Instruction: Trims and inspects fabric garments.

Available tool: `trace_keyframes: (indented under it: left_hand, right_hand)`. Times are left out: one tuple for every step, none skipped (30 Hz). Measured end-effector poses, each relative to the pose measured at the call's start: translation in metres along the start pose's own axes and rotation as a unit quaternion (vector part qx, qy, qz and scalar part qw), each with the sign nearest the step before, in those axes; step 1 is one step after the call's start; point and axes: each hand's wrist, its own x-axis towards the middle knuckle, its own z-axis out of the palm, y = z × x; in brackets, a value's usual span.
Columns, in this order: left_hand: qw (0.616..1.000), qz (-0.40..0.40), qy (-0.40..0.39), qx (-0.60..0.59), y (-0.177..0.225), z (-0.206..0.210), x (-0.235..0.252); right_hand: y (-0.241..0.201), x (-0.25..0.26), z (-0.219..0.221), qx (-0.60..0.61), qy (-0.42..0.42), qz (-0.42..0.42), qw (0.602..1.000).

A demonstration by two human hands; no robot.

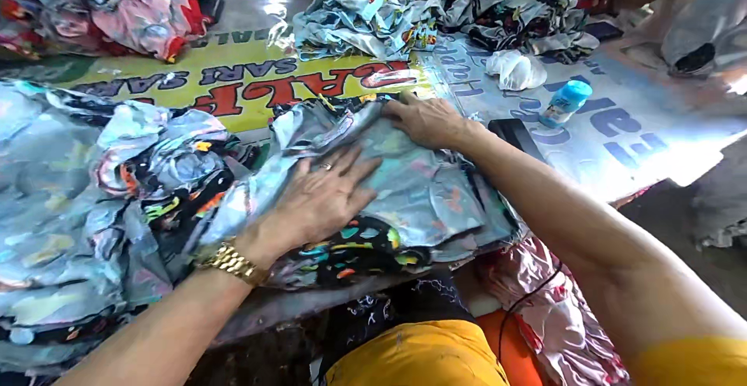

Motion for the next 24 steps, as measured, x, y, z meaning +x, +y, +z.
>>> trace_keyframes:
  left_hand:
    - [1.0, 0.01, -0.006, 0.0, -0.01, -0.002, 0.001]
    - [1.0, 0.021, -0.017, -0.002, -0.019, -0.004, 0.004]
    - [0.999, 0.033, -0.021, 0.004, -0.029, -0.005, 0.009]
    - [0.999, 0.043, -0.019, 0.007, -0.038, -0.006, 0.013]
    - [0.999, 0.051, -0.012, 0.008, -0.045, -0.006, 0.014]
    - [0.998, 0.057, -0.011, 0.01, -0.048, -0.007, 0.014]
    - [0.998, 0.064, -0.016, 0.021, -0.046, -0.01, 0.015]
    - [0.997, 0.067, -0.018, 0.037, -0.04, -0.014, 0.016]
    - [0.997, 0.064, -0.011, 0.042, -0.029, -0.02, 0.017]
    - [0.998, 0.06, 0.016, 0.025, -0.013, -0.026, 0.016]
    - [0.996, 0.062, 0.058, -0.005, 0.008, -0.03, 0.016]
    - [0.992, 0.068, 0.1, -0.042, 0.03, -0.032, 0.017]
    - [0.986, 0.071, 0.126, -0.083, 0.052, -0.03, 0.017]
    - [0.981, 0.068, 0.134, -0.12, 0.073, -0.026, 0.018]
    - [0.98, 0.057, 0.125, -0.142, 0.089, -0.018, 0.02]
    - [0.983, 0.043, 0.112, -0.139, 0.099, -0.008, 0.022]
    - [0.987, 0.029, 0.099, -0.122, 0.104, 0.0, 0.026]
    - [0.99, 0.016, 0.088, -0.105, 0.106, 0.004, 0.028]
    - [0.992, 0.009, 0.086, -0.095, 0.106, 0.006, 0.03]
    - [0.991, 0.009, 0.089, -0.096, 0.105, 0.006, 0.03]
    - [0.989, 0.011, 0.095, -0.114, 0.103, 0.005, 0.028]
    - [0.984, 0.01, 0.1, -0.145, 0.1, 0.003, 0.025]
    - [0.976, 0.001, 0.109, -0.187, 0.097, 0.001, 0.021]
    - [0.966, -0.012, 0.117, -0.232, 0.094, -0.003, 0.015]
  right_hand:
    - [0.008, -0.001, 0.001, -0.013, 0.012, 0.025, 1.0]
    - [0.011, -0.006, -0.001, -0.028, 0.022, 0.045, 0.998]
    - [0.009, -0.013, -0.008, -0.035, 0.031, 0.063, 0.997]
    - [0.003, -0.023, -0.017, -0.029, 0.043, 0.072, 0.996]
    - [-0.006, -0.036, -0.025, -0.01, 0.068, 0.064, 0.996]
    - [-0.017, -0.054, -0.03, 0.026, 0.092, 0.045, 0.994]
    - [-0.029, -0.076, -0.032, 0.07, 0.117, 0.015, 0.991]
    - [-0.042, -0.1, -0.03, 0.105, 0.138, -0.02, 0.985]
    - [-0.055, -0.124, -0.024, 0.124, 0.143, -0.047, 0.981]
    - [-0.068, -0.147, -0.013, 0.127, 0.134, -0.06, 0.981]
    - [-0.079, -0.166, -0.001, 0.123, 0.119, -0.063, 0.983]
    - [-0.089, -0.182, 0.011, 0.119, 0.117, -0.058, 0.984]
    - [-0.099, -0.195, 0.019, 0.107, 0.124, -0.05, 0.985]
    - [-0.106, -0.204, 0.024, 0.095, 0.134, -0.044, 0.985]
    - [-0.111, -0.211, 0.028, 0.085, 0.143, -0.041, 0.985]
    - [-0.115, -0.217, 0.031, 0.08, 0.146, -0.044, 0.985]
    - [-0.117, -0.222, 0.032, 0.088, 0.144, -0.055, 0.984]
    - [-0.116, -0.225, 0.032, 0.113, 0.14, -0.075, 0.981]
    - [-0.113, -0.228, 0.031, 0.156, 0.137, -0.098, 0.973]
    - [-0.108, -0.229, 0.027, 0.208, 0.138, -0.115, 0.961]
    - [-0.102, -0.23, 0.022, 0.259, 0.147, -0.12, 0.947]
    - [-0.095, -0.228, 0.017, 0.306, 0.172, -0.113, 0.93]
    - [-0.089, -0.224, 0.011, 0.338, 0.209, -0.092, 0.913]
    - [-0.084, -0.218, 0.007, 0.354, 0.245, -0.063, 0.9]
